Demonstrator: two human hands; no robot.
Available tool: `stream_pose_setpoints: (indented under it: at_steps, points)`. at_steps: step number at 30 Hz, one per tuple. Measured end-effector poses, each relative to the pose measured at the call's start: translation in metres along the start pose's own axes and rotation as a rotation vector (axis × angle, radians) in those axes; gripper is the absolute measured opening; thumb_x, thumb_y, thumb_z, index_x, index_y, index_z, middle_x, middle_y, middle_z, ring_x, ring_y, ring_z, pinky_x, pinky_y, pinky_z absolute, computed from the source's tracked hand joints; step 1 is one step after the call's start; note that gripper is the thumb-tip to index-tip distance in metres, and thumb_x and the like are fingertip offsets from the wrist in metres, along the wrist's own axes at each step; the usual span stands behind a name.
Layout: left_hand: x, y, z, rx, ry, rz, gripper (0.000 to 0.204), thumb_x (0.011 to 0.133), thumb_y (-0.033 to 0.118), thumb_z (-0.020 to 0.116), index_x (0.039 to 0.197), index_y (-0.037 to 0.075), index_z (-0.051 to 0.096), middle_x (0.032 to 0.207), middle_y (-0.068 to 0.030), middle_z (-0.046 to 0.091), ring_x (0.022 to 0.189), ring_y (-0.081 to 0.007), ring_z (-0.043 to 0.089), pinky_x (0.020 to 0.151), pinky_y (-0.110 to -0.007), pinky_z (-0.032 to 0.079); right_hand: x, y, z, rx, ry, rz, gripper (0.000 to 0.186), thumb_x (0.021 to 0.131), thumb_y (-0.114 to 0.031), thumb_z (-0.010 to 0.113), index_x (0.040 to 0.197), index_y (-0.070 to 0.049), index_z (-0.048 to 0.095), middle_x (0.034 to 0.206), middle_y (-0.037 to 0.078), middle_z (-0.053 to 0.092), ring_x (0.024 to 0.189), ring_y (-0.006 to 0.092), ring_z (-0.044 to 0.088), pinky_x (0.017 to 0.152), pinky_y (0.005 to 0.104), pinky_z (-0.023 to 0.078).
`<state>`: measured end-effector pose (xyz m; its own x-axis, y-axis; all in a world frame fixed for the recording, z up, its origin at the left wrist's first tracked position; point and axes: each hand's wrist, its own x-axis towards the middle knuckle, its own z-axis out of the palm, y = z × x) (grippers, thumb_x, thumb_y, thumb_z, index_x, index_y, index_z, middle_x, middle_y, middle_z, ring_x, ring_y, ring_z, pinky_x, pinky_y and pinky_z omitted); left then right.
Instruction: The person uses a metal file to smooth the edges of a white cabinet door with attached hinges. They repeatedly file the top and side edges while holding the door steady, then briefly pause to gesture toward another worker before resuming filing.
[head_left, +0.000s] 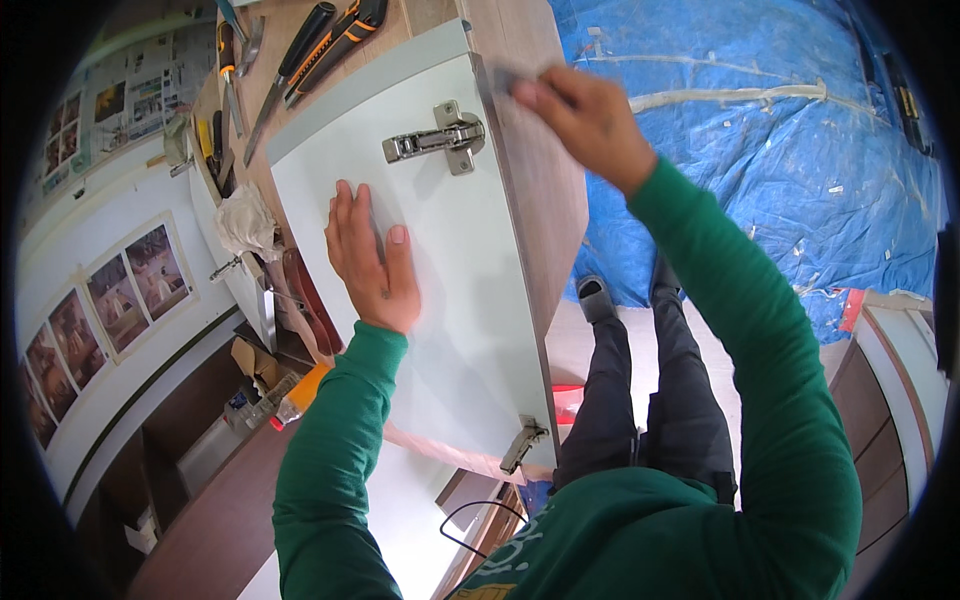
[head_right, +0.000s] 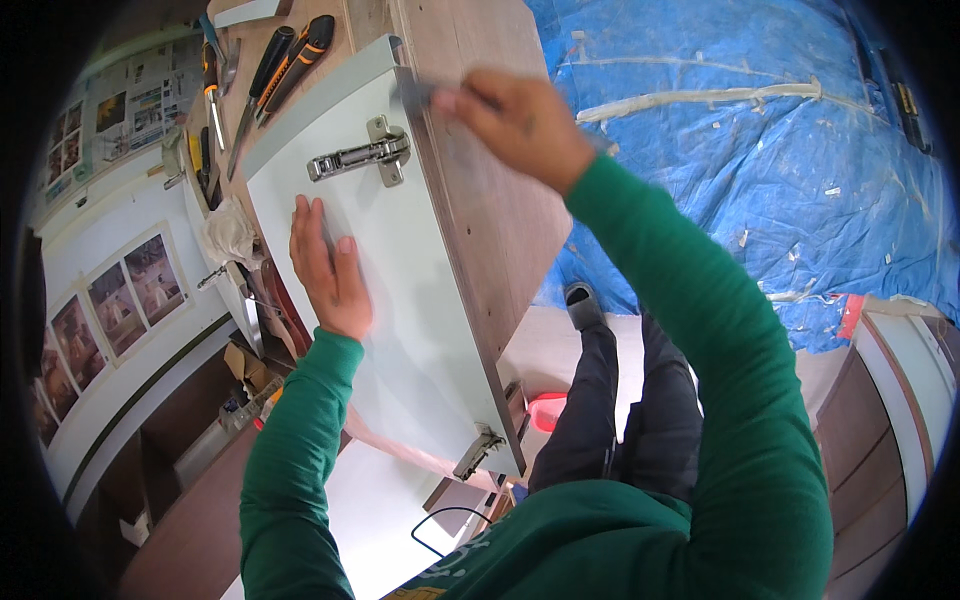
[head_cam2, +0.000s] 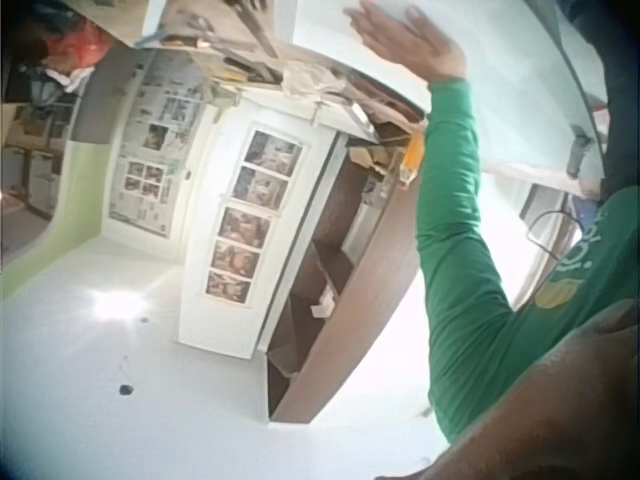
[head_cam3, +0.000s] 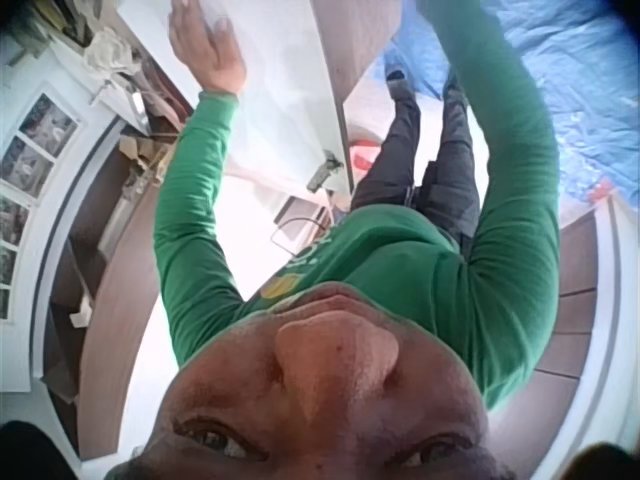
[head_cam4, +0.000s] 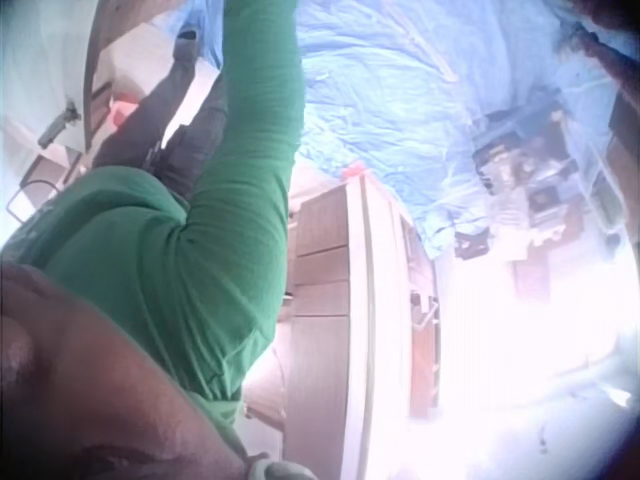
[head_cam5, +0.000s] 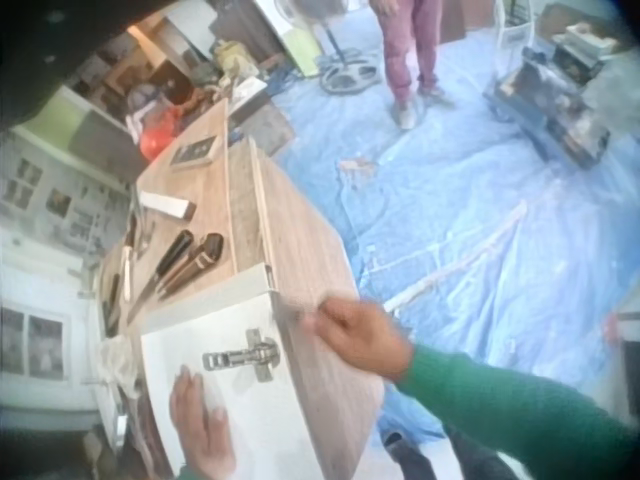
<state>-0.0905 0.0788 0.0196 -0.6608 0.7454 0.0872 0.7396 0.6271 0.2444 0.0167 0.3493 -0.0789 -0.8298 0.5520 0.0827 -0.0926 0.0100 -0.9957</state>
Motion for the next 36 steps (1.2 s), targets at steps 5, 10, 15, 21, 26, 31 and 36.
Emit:
stream_pose_setpoints:
  at_steps: [5, 10, 15, 21, 26, 31, 36]
  points:
    - [-0.001, 0.000, 0.000, 0.010, 0.000, -0.002, 0.059, 0.105, 0.037, 0.046, 0.151, 0.000, 0.044, 0.160, -0.0251, 0.039, 0.148, -0.0468, 0.032, 0.121, -0.057, 0.021, -0.068, 0.003, 0.005, 0.023, -0.283, -0.249, 0.032, 0.097, -0.033, 0.072, 0.086, -0.003, 0.068, 0.073, 0.010, 0.057, 0.068, 0.0114, 0.050, 0.059, 0.0322, 0.040]
    - [-0.002, -0.001, 0.000, 0.012, -0.006, 0.001, 0.060, 0.106, 0.037, 0.046, 0.151, -0.001, 0.044, 0.160, -0.0251, 0.038, 0.148, -0.0475, 0.032, 0.121, -0.057, 0.021, -0.002, 0.006, 0.021, 0.143, -0.029, -0.073, 0.033, 0.098, -0.033, 0.071, 0.084, -0.003, 0.067, 0.069, 0.010, 0.056, 0.066, 0.0109, 0.049, 0.059, 0.0326, 0.041]
    - [0.000, 0.000, 0.000, 0.018, -0.011, -0.010, 0.061, 0.106, 0.039, 0.045, 0.151, -0.002, 0.043, 0.160, -0.0261, 0.038, 0.148, -0.0483, 0.032, 0.121, -0.057, 0.021, -0.008, 0.003, 0.009, 0.050, -0.074, -0.054, 0.037, 0.099, -0.034, 0.070, 0.081, -0.002, 0.065, 0.064, 0.010, 0.054, 0.063, 0.0103, 0.048, 0.058, 0.0313, 0.041]
    - [0.000, 0.000, 0.001, 0.008, -0.003, 0.007, 0.061, 0.106, 0.038, 0.045, 0.151, -0.002, 0.043, 0.160, -0.0271, 0.038, 0.147, -0.0497, 0.033, 0.121, -0.058, 0.021, -0.093, -0.003, 0.002, -0.040, -0.328, -0.362, 0.035, 0.087, -0.036, 0.081, 0.071, -0.013, 0.061, 0.065, 0.008, 0.053, 0.063, 0.0309, 0.056, 0.062, 0.0417, 0.041]
    - [-0.001, 0.000, 0.001, 0.021, -0.005, -0.001, 0.061, 0.106, 0.038, 0.045, 0.151, -0.003, 0.043, 0.160, -0.0270, 0.038, 0.146, -0.0502, 0.033, 0.121, -0.059, 0.021, 0.010, 0.015, 0.009, -0.231, 0.030, -0.277, 0.042, 0.092, -0.046, 0.075, 0.073, -0.010, 0.063, 0.059, 0.011, 0.050, 0.054, 0.0313, 0.052, 0.052, 0.0421, 0.038]
    - [0.001, 0.001, 0.001, 0.031, -0.006, 0.012, 0.061, 0.106, 0.038, 0.045, 0.151, -0.003, 0.042, 0.160, -0.0269, 0.037, 0.147, -0.0498, 0.033, 0.121, -0.058, 0.021, 0.031, 0.008, -0.002, -0.173, 0.077, -0.177, 0.045, 0.094, -0.046, 0.072, 0.073, -0.007, 0.064, 0.058, 0.015, 0.048, 0.053, 0.0339, 0.050, 0.051, 0.0419, 0.038]
    - [0.000, 0.001, -0.001, 0.044, -0.022, -0.006, 0.060, 0.106, 0.037, 0.045, 0.151, -0.003, 0.042, 0.161, -0.0268, 0.037, 0.147, -0.0492, 0.032, 0.121, -0.058, 0.020, -0.032, -0.009, -0.003, -0.076, -0.126, -0.323, 0.044, 0.093, -0.046, 0.073, 0.073, -0.008, 0.064, 0.057, 0.015, 0.047, 0.053, 0.0351, 0.050, 0.051, 0.0430, 0.039]
